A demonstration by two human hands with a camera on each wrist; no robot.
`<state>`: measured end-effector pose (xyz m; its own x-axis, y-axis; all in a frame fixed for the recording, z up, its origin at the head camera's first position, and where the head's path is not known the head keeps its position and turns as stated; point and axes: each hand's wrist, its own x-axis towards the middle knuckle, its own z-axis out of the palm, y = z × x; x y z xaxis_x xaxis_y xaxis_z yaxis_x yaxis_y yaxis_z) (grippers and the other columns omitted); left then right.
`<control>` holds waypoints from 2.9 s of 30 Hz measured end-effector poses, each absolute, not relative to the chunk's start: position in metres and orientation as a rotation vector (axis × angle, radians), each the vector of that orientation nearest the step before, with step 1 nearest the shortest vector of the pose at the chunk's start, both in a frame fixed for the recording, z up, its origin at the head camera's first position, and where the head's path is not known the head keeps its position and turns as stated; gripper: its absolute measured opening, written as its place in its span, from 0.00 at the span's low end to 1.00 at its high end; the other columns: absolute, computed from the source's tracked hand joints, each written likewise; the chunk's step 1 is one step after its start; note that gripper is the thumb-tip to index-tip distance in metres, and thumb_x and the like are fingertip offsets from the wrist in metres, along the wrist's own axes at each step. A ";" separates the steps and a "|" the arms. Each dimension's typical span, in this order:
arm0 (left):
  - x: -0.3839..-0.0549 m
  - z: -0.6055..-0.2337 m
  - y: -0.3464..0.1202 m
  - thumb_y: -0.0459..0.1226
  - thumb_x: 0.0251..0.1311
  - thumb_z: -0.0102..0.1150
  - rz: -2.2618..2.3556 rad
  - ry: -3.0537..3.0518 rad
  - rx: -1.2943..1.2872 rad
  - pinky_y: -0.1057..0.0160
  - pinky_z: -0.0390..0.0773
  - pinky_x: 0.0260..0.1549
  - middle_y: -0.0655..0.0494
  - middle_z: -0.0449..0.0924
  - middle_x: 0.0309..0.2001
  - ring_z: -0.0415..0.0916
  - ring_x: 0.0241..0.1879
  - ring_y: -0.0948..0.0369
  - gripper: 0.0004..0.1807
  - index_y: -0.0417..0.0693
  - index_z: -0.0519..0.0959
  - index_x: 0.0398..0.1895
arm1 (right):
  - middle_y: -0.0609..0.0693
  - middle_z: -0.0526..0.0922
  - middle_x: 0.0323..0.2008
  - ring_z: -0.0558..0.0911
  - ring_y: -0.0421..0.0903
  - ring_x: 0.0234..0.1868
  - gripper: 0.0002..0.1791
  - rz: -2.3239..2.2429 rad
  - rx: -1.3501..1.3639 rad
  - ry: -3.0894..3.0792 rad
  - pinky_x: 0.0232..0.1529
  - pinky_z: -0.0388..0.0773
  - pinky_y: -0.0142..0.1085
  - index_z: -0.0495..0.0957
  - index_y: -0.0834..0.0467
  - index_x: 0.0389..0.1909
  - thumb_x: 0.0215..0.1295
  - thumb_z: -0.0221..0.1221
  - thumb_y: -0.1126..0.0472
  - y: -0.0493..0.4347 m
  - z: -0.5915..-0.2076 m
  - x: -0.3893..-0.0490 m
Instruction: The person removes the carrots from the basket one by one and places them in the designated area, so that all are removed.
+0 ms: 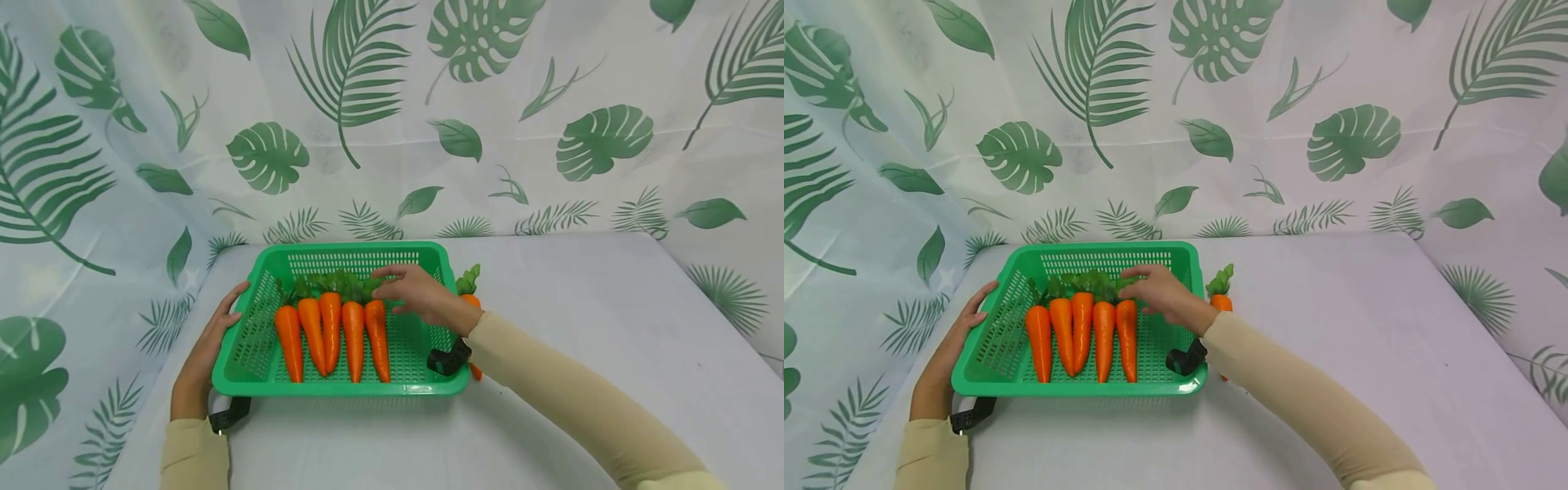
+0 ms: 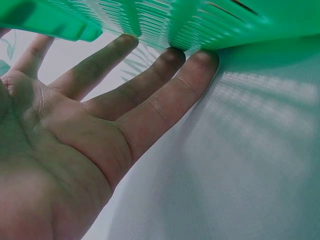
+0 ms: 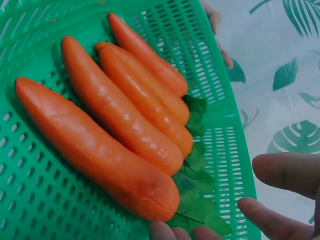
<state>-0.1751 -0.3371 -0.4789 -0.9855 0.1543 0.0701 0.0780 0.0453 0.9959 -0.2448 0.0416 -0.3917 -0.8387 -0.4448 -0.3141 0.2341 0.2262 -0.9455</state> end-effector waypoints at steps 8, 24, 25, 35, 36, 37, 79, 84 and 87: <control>-0.175 -0.478 -0.338 0.45 0.88 0.34 2.095 2.258 0.239 0.66 0.79 0.49 0.44 0.48 0.80 0.74 0.55 0.62 0.30 0.61 0.52 0.89 | 0.65 0.71 0.73 0.76 0.63 0.69 0.28 -1.615 -0.160 1.996 0.66 0.75 0.59 0.73 0.62 0.75 0.76 0.61 0.69 0.036 -0.397 -0.247; -0.177 -0.477 -0.337 0.45 0.88 0.35 2.094 2.255 0.200 0.64 0.80 0.46 0.47 0.51 0.78 0.75 0.52 0.61 0.30 0.62 0.53 0.88 | 0.64 0.74 0.70 0.76 0.63 0.67 0.28 -1.575 -0.117 1.990 0.65 0.76 0.59 0.75 0.62 0.74 0.75 0.62 0.68 0.032 -0.399 -0.249; -0.177 -0.477 -0.337 0.44 0.88 0.35 2.092 2.257 0.200 0.64 0.80 0.47 0.47 0.51 0.78 0.75 0.52 0.61 0.30 0.62 0.53 0.89 | 0.64 0.74 0.70 0.76 0.63 0.67 0.28 -1.569 -0.115 1.990 0.65 0.76 0.59 0.75 0.62 0.74 0.75 0.62 0.68 0.032 -0.398 -0.249; -0.178 -0.475 -0.337 0.44 0.88 0.34 2.072 2.282 0.182 0.65 0.80 0.47 0.42 0.48 0.80 0.75 0.52 0.61 0.30 0.62 0.53 0.89 | 0.62 0.73 0.71 0.75 0.63 0.68 0.28 -1.519 -0.111 2.012 0.64 0.78 0.59 0.76 0.62 0.74 0.73 0.64 0.67 0.026 -0.398 -0.252; -0.178 -0.475 -0.337 0.44 0.88 0.34 2.070 2.285 0.184 0.65 0.79 0.47 0.43 0.48 0.80 0.75 0.52 0.61 0.30 0.62 0.53 0.89 | 0.62 0.74 0.71 0.75 0.63 0.68 0.28 -1.517 -0.106 2.016 0.63 0.78 0.59 0.76 0.62 0.73 0.73 0.65 0.67 0.025 -0.399 -0.252; -0.178 -0.475 -0.337 0.44 0.88 0.34 2.069 2.286 0.187 0.65 0.79 0.47 0.43 0.48 0.80 0.75 0.52 0.61 0.30 0.61 0.53 0.89 | 0.62 0.74 0.71 0.75 0.63 0.68 0.28 -1.515 -0.099 2.018 0.63 0.78 0.59 0.76 0.62 0.73 0.73 0.65 0.67 0.024 -0.399 -0.253; -0.178 -0.474 -0.338 0.46 0.88 0.35 2.079 2.268 0.160 0.66 0.79 0.48 0.48 0.53 0.77 0.74 0.53 0.61 0.30 0.64 0.53 0.88 | 0.62 0.72 0.72 0.78 0.60 0.66 0.20 -1.433 -0.091 2.109 0.60 0.81 0.55 0.82 0.64 0.64 0.72 0.65 0.71 0.012 -0.408 -0.252; -0.178 -0.474 -0.337 0.46 0.88 0.35 2.084 2.262 0.155 0.65 0.79 0.47 0.47 0.52 0.77 0.74 0.53 0.60 0.30 0.65 0.54 0.88 | 0.61 0.73 0.71 0.82 0.59 0.59 0.20 -1.430 -0.105 2.118 0.58 0.82 0.54 0.83 0.64 0.64 0.72 0.65 0.71 0.013 -0.409 -0.254; -0.177 -0.474 -0.337 0.46 0.88 0.35 2.084 2.262 0.148 0.65 0.80 0.47 0.47 0.52 0.77 0.74 0.53 0.60 0.30 0.65 0.54 0.88 | 0.61 0.74 0.70 0.84 0.58 0.56 0.21 -1.431 -0.112 2.111 0.57 0.82 0.53 0.83 0.64 0.64 0.72 0.65 0.71 0.013 -0.410 -0.253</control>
<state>-0.1775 -0.3366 -0.4744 -0.9934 0.1130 0.0191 0.0283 0.0805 0.9964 -0.2531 0.0130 -0.4097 -0.8278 -0.3780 -0.4145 0.2449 0.4212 -0.8733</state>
